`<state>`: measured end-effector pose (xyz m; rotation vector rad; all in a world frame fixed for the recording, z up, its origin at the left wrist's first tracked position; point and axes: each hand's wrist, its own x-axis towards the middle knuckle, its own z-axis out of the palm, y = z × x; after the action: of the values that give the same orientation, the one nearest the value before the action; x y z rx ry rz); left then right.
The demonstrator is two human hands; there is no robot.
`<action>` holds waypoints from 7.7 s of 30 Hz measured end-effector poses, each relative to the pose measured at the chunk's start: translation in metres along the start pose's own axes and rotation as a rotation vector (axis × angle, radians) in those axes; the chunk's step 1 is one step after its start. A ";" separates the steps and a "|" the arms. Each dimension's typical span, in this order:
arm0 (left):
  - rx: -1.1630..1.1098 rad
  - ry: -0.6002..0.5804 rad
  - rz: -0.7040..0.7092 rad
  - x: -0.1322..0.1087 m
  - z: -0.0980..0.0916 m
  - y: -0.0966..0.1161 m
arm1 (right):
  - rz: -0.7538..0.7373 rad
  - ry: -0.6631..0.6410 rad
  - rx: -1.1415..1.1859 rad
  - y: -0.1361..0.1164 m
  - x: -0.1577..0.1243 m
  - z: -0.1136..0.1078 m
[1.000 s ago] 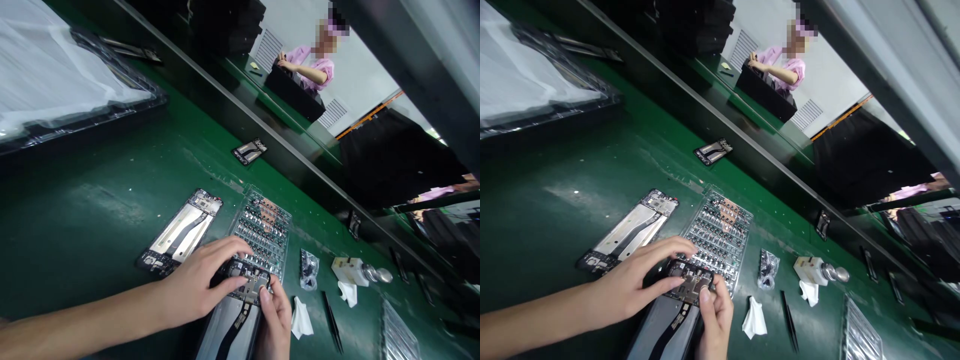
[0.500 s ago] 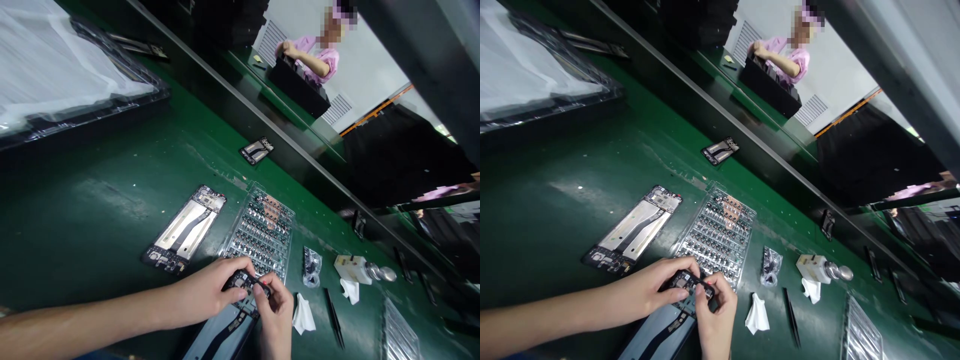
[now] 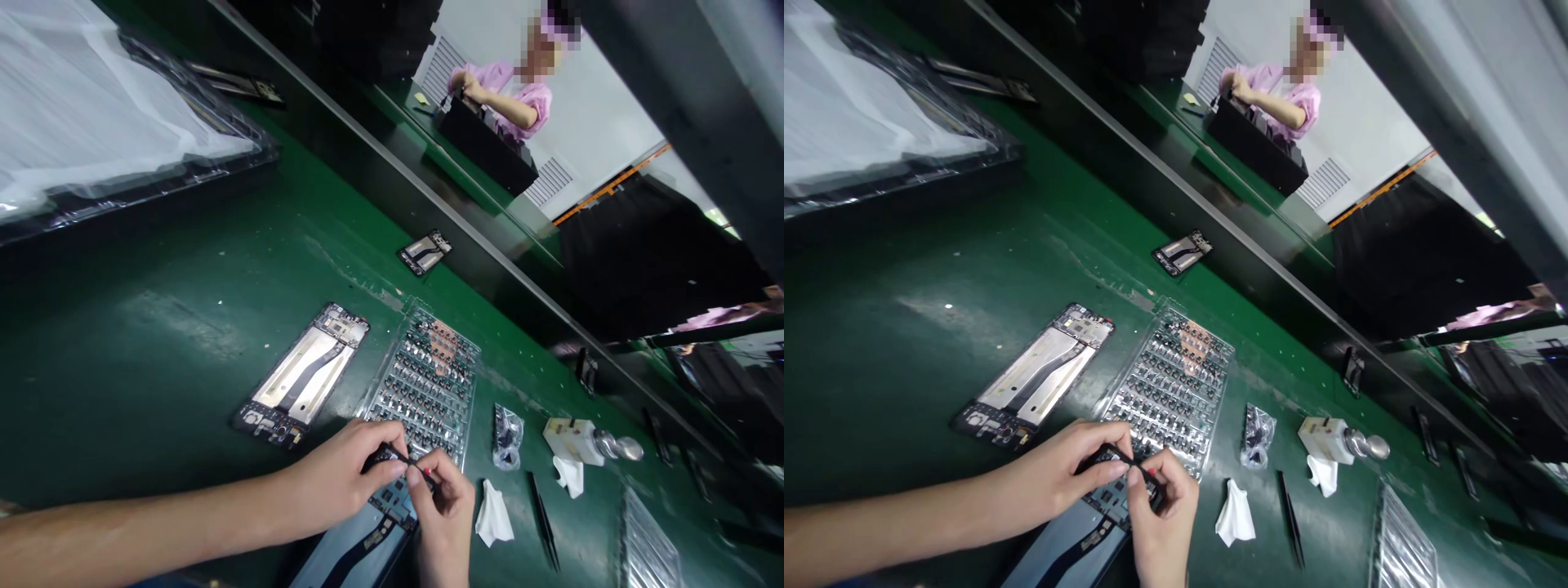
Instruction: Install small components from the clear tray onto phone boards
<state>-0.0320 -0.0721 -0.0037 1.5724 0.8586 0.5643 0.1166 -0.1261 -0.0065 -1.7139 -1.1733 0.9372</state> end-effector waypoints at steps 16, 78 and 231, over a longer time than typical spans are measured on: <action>0.430 -0.036 0.127 -0.015 0.003 0.007 | 0.066 0.121 0.564 0.003 0.006 -0.014; 0.119 -0.022 0.212 0.000 0.002 -0.005 | 0.039 -0.137 -0.383 0.014 0.067 -0.088; -0.506 -0.053 -0.061 0.009 -0.003 -0.004 | -0.647 0.127 -0.341 -0.001 -0.014 -0.003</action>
<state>-0.0293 -0.0628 -0.0076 1.0918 0.6563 0.6343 0.1151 -0.1396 -0.0029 -1.4563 -1.7225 0.2389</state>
